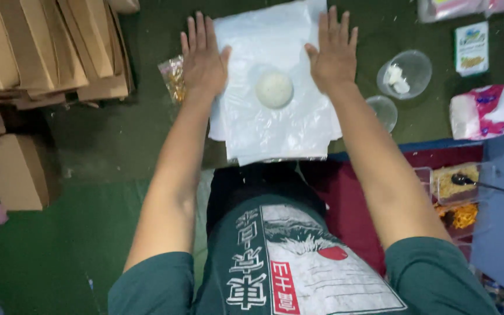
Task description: Prepare and package food items into containers and boxes
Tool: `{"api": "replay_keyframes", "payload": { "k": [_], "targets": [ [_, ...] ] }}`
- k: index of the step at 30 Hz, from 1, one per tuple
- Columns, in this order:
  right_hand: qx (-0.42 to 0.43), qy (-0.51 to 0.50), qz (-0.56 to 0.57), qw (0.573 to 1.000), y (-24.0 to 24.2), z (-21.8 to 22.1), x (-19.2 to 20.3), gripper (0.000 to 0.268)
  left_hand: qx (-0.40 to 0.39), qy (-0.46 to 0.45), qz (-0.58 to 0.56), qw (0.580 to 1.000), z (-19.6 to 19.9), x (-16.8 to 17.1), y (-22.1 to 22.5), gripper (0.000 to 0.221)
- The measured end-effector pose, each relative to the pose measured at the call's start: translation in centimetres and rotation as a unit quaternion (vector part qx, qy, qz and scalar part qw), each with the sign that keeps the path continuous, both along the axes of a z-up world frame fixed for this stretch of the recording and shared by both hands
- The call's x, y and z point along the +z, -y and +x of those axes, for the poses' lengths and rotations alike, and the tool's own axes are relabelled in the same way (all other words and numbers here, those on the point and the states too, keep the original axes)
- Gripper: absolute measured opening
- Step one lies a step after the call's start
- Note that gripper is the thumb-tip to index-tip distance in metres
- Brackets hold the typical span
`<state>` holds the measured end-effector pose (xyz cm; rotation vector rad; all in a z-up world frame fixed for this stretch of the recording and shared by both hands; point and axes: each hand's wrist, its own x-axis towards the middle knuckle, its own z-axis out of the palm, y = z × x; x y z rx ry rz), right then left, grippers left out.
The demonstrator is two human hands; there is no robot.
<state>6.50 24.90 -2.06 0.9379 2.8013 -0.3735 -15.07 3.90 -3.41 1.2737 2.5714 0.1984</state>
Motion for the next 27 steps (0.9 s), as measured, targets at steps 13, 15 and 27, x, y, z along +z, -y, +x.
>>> {"api": "replay_keyframes", "payload": {
  "k": [13, 15, 27],
  "targets": [
    [-0.006, -0.068, 0.021, 0.997, 13.5, 9.7, -2.1, 0.089, -0.077, 0.073, 0.051, 0.993, 13.0, 1.1, 7.6, 0.129],
    [-0.021, -0.061, 0.015, 0.998, 13.1, 10.8, -2.2, 0.095, -0.072, 0.066, 0.041, 0.994, 12.8, 1.3, 8.8, 0.135],
    [-0.028, -0.077, 0.003, 0.997, 14.0, 12.3, -2.2, 0.08, -0.11, 0.058, 0.037, 0.992, 11.5, 0.2, 12.6, 0.113]
  ]
}}
